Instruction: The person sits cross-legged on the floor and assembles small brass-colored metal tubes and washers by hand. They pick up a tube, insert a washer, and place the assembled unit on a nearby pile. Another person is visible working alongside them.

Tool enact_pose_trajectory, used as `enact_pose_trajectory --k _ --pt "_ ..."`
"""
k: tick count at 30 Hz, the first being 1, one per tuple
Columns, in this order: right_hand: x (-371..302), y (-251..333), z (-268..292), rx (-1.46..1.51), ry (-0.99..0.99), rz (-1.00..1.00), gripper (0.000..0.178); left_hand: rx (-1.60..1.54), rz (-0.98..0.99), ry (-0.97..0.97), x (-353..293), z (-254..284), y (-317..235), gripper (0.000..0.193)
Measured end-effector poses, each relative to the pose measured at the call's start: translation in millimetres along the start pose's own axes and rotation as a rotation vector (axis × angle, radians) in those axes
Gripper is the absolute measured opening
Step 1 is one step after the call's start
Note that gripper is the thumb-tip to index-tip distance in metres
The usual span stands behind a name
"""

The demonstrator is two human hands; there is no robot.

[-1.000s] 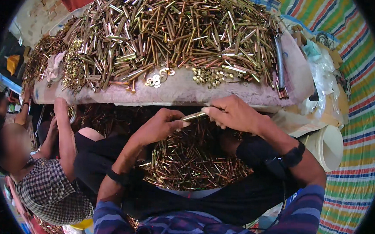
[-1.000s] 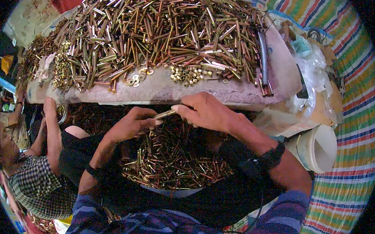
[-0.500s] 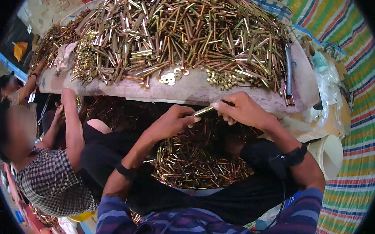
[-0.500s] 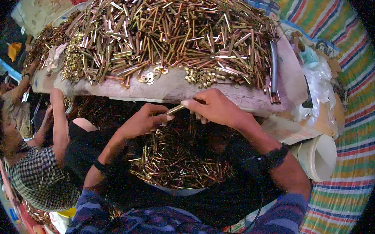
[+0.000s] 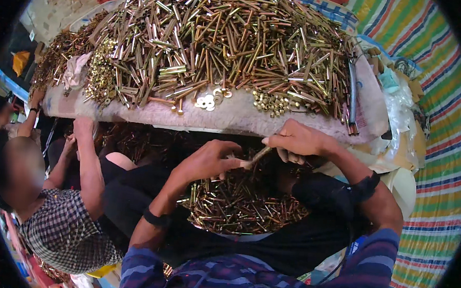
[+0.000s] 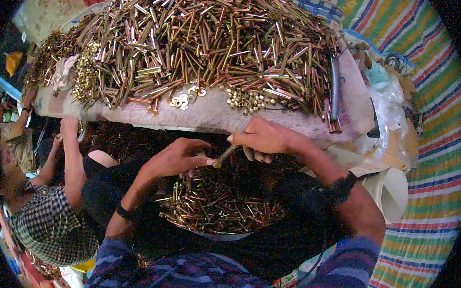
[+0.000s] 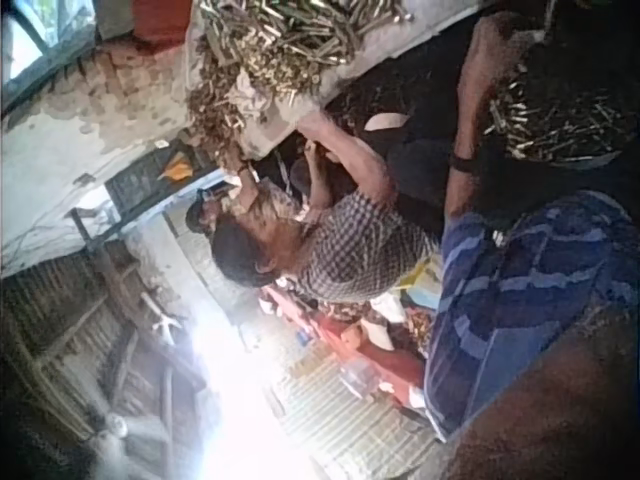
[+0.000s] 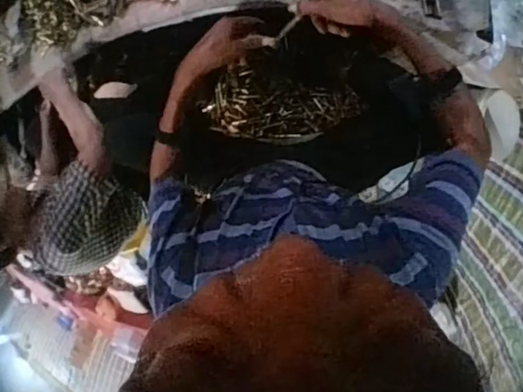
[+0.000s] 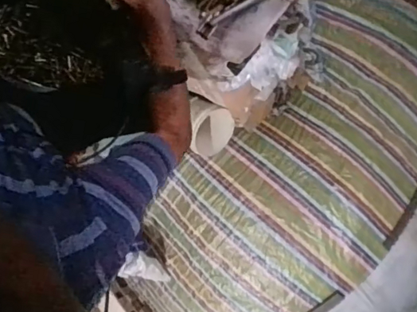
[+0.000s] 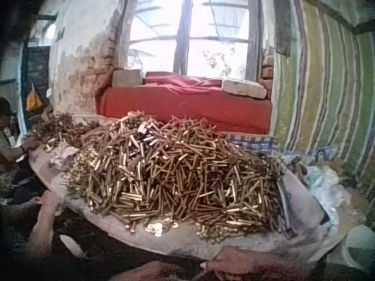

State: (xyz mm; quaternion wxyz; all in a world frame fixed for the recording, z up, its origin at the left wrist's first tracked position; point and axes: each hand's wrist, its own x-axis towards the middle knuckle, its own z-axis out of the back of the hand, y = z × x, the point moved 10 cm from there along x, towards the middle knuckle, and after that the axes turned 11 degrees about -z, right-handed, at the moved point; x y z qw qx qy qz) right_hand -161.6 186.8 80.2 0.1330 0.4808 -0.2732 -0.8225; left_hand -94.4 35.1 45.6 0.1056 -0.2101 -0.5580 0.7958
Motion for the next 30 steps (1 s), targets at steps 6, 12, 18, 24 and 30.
enact_pose_trajectory --k 6,12,18,24,30 --pt "38.3 0.9 56.9 -0.229 -0.253 0.137 0.04 0.04 -0.043 -0.11 6.3 13.3 6.5 0.062" --pt "72.2 21.0 108.1 -0.855 -0.878 0.414 0.013 0.198 -0.098 -0.092 13.5 9.3 8.8 0.056" --pt "91.4 27.7 110.4 -0.999 -0.825 0.407 0.011 0.276 -0.147 -0.116 18.4 7.8 14.2 0.051" --pt "69.7 33.0 125.1 -0.846 -0.926 0.378 0.015 0.281 -0.13 -0.128 20.7 8.8 16.1 0.046" --pt "17.9 48.9 133.5 -0.272 -0.99 0.533 0.024 0.127 -0.149 -0.222 23.7 18.4 10.0 0.044"
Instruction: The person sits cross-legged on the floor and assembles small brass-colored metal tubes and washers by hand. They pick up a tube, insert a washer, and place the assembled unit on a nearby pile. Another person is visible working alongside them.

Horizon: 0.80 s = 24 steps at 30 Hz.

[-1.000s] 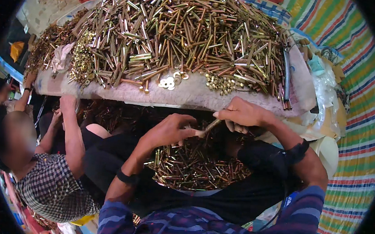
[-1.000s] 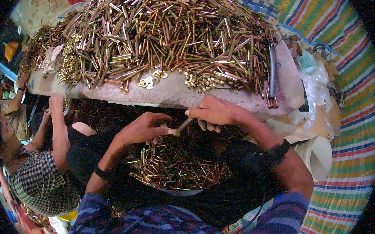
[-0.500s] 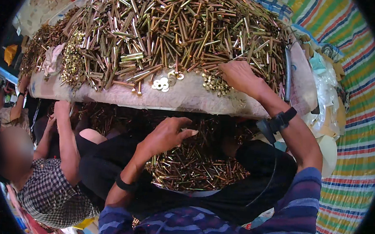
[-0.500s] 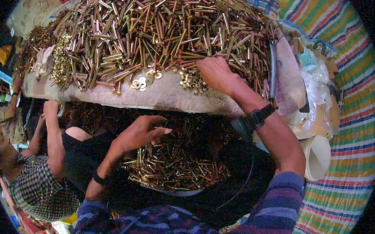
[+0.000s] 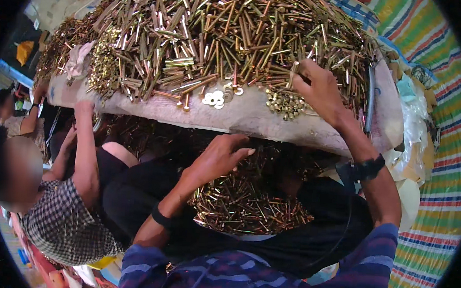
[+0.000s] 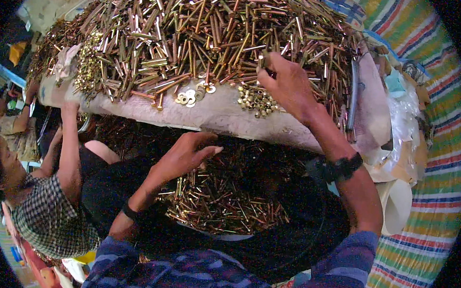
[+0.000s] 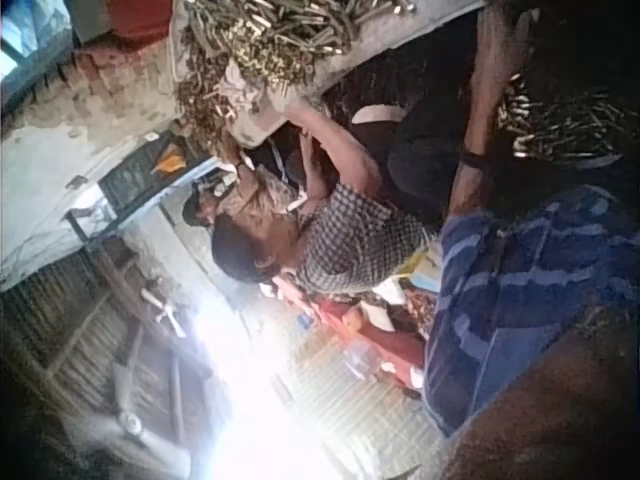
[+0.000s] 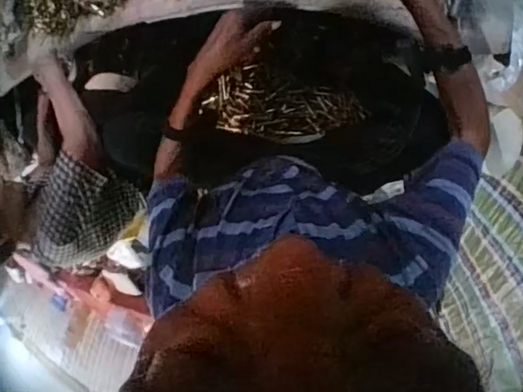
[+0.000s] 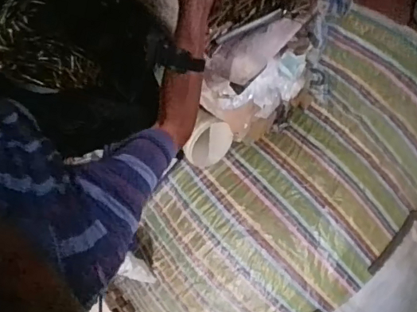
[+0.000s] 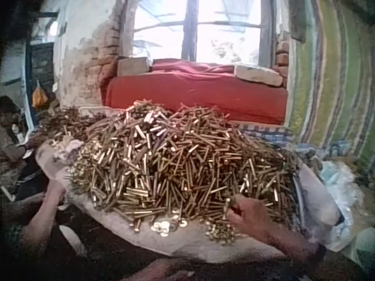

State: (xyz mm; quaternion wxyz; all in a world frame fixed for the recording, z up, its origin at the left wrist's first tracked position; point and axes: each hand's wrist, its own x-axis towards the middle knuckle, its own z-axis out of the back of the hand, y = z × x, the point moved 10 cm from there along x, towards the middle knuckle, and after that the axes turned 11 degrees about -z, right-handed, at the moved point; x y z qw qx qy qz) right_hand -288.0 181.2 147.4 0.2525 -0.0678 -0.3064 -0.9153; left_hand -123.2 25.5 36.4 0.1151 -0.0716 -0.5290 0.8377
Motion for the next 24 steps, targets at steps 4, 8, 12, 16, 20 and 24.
enact_pose_trajectory --k 4,8,12,16,20,24 --pt "-23.9 18.2 -27.7 0.457 0.213 -0.23 0.025 -0.199 0.181 -0.047 -0.1 0.6 12.7 0.046" --pt "-41.6 42.4 -63.3 0.626 0.482 -0.322 0.021 -0.432 0.122 -0.099 3.1 3.6 6.6 0.051" --pt "-43.3 57.2 -83.3 0.708 0.637 -0.326 0.02 -0.616 0.091 -0.162 1.2 8.5 11.2 0.034" --pt "-26.6 54.8 -96.8 0.865 0.71 -0.376 0.025 -0.642 0.175 -0.281 -4.6 22.5 27.9 0.022" --pt "-5.0 55.7 -127.5 0.522 0.609 -0.221 0.037 -0.689 0.126 -0.432 -9.7 39.8 23.1 0.022" --pt "-9.3 74.7 -163.6 0.193 0.435 0.056 0.03 -0.674 0.091 -0.499 -11.6 47.4 16.2 0.023"
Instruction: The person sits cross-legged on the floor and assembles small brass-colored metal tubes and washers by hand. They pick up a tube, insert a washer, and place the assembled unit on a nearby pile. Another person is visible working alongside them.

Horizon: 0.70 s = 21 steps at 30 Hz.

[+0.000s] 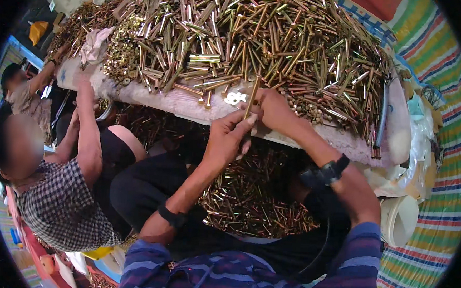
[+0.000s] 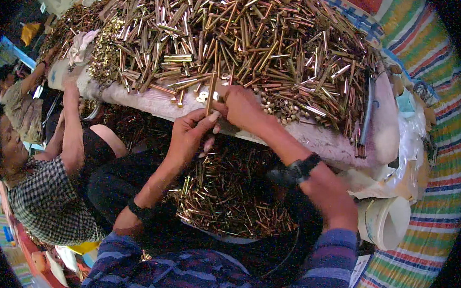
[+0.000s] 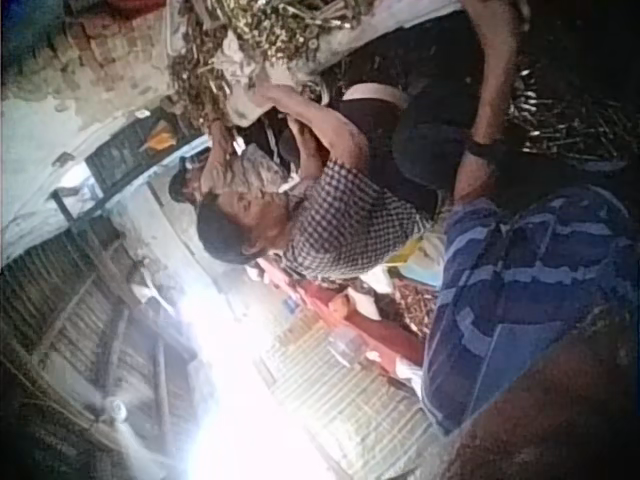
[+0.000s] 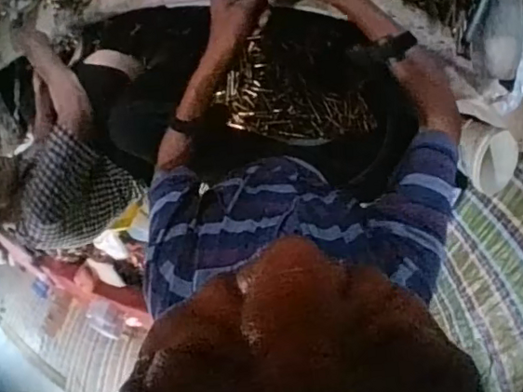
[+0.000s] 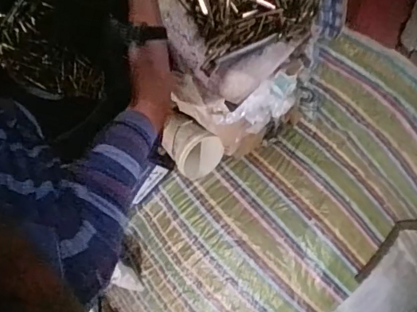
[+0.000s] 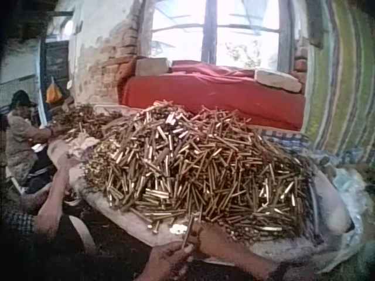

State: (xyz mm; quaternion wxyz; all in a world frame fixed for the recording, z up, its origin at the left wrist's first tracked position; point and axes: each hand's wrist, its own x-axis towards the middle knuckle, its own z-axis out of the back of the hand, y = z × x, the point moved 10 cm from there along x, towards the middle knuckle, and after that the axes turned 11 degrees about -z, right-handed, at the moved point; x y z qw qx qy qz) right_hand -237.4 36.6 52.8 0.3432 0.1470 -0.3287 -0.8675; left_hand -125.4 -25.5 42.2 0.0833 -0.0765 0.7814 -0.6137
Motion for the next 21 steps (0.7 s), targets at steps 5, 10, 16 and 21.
enact_pose_trajectory --k 5,10,16,21 --pt "-2.6 20.0 -14.2 -0.24 -0.151 0.274 0.028 0.0 -0.03 0.027 0.3 -0.9 -3.7 0.024" --pt "-2.0 11.0 -3.0 -0.149 -0.157 0.145 0.023 0.014 -0.033 -0.002 -1.1 0.0 -4.1 0.025" --pt "-24.5 -31.0 39.2 0.317 -0.014 -0.318 0.038 0.043 0.025 0.036 -2.6 0.8 9.6 0.024" --pt "-73.5 -37.3 86.6 0.531 -0.027 -0.358 0.04 0.09 0.139 0.133 -7.6 -7.1 33.4 0.019"
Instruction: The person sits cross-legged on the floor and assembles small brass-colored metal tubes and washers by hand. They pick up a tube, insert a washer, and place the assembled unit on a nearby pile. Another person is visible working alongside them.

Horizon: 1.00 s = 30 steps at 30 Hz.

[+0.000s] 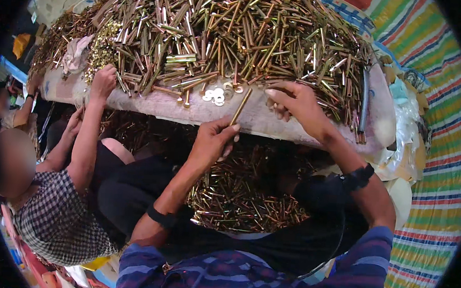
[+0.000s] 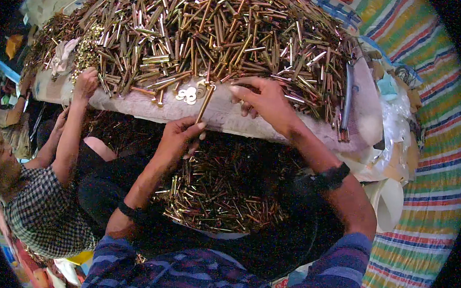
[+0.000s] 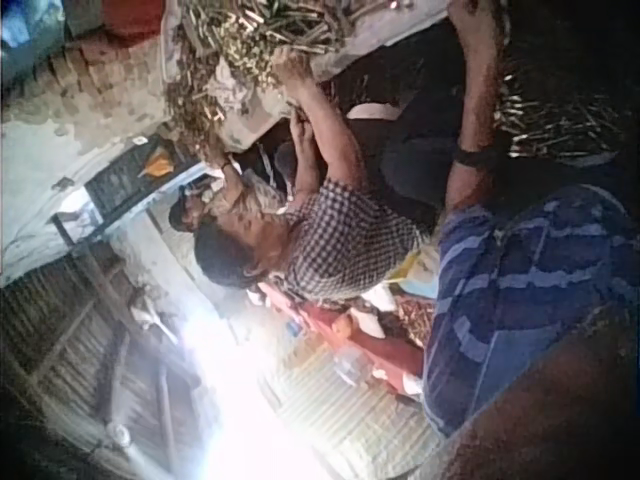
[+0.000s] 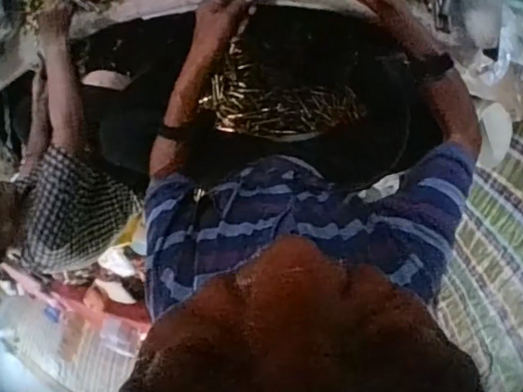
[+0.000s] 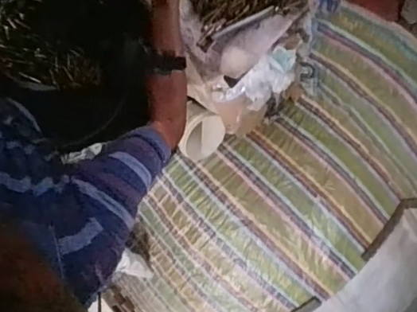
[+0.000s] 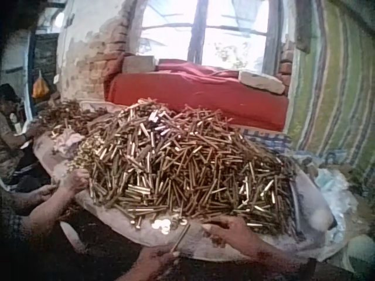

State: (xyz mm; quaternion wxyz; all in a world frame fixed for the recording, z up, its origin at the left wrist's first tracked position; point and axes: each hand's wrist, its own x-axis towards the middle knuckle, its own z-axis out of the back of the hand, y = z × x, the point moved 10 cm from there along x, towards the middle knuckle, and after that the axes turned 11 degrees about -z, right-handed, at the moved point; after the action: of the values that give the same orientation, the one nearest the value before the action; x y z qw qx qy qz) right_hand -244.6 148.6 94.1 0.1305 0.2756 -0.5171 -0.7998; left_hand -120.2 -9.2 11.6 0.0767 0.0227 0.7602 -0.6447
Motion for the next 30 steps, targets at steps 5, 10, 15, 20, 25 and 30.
enact_pose_trajectory --k 5,10,15,20,25,30 --pt "-27.1 -15.7 -1.2 0.059 0.073 -0.05 0.037 0.115 0.025 0.111 -5.6 -21.3 10.3 0.02" --pt "-42.5 -28.6 -5.8 -0.026 0.101 -0.062 0.031 0.23 0.046 0.189 -6.4 -34.4 14.5 0.02" --pt "-56.5 -39.0 -30.3 0.035 0.217 -0.066 0.027 0.25 -0.019 0.264 -7.0 -52.5 9.6 0.024" --pt "-55.1 -43.2 -10.8 -0.095 0.198 -0.032 0.032 0.155 0.06 0.271 -5.2 -53.4 17.0 0.019" --pt "-43.5 -22.1 78.0 -0.715 -0.41 0.233 0.029 0.092 0.075 0.177 -1.9 -47.4 21.5 0.016" --pt "-24.8 -45.2 85.8 -1.173 -0.526 0.208 0.011 0.06 0.126 0.184 -4.9 -53.6 25.8 0.016"
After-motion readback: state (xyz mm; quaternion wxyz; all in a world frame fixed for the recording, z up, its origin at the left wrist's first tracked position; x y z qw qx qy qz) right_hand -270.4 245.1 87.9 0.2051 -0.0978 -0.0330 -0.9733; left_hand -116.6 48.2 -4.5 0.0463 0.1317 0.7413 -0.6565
